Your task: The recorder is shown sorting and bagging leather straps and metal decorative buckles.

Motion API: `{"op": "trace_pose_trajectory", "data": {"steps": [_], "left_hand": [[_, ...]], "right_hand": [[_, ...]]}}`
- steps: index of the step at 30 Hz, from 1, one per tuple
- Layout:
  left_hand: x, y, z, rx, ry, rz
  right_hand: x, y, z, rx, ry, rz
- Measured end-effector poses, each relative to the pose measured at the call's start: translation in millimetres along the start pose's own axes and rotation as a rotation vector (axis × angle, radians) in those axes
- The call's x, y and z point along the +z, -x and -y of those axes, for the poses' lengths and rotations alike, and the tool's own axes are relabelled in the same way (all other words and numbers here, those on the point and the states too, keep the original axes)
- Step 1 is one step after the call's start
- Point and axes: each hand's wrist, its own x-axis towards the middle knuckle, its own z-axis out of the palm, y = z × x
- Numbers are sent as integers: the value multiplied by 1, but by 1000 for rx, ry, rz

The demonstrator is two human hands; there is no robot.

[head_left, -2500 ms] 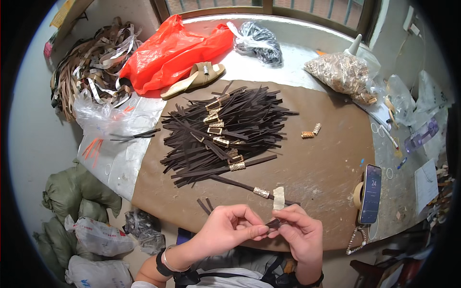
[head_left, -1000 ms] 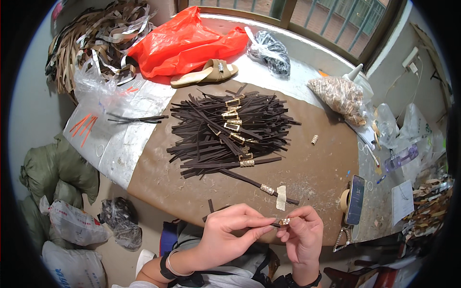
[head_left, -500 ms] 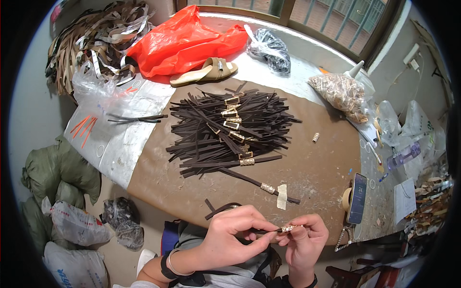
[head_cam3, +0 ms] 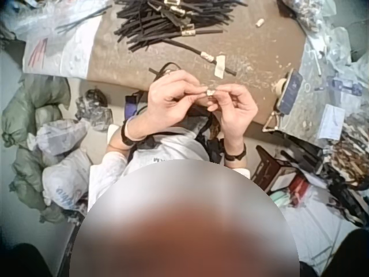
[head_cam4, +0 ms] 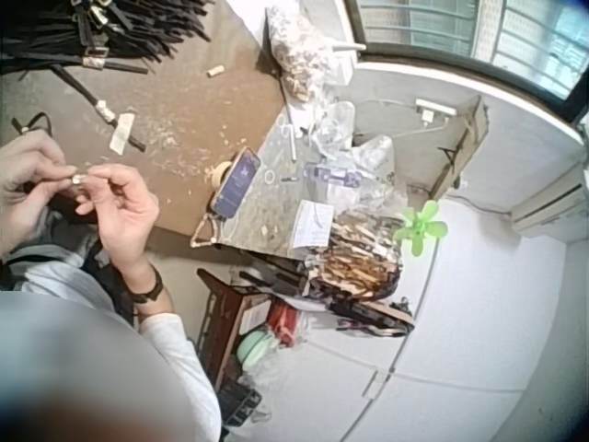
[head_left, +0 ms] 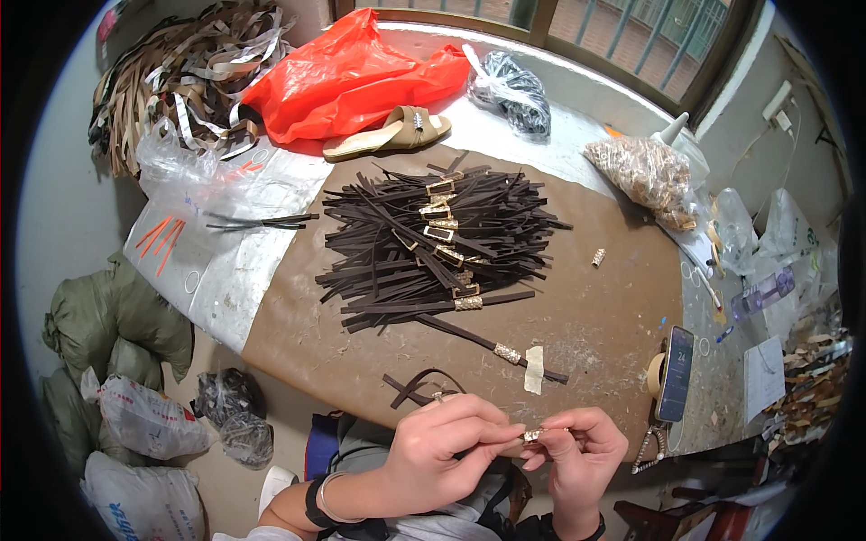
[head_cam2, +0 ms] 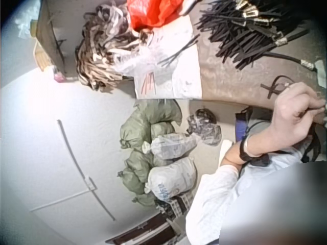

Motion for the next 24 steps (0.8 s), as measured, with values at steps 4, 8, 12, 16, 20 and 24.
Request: {"op": "trace_pose_trajectory", "data": {"steps": [4,8,12,16,20,24], "left_hand": [[-5,0,-2,-66,94,35],[-3,3,3,-64,97,-6],[2,3,-5,-124,125,-12],[4,-1,2,-86,94,-58],[9,-6,4,-138,84,-176],[14,-2,7,-111,61,-210]], "right_hand": [[9,0,1,-34,14,20],[9,2,-2,-4,4,28],[13,2,-1,-67,59,-4],[12,-3,-7,-43,49,30],[20,-2,-7,-317,138,-140],[10,0,3,-500,620,-5]]}}
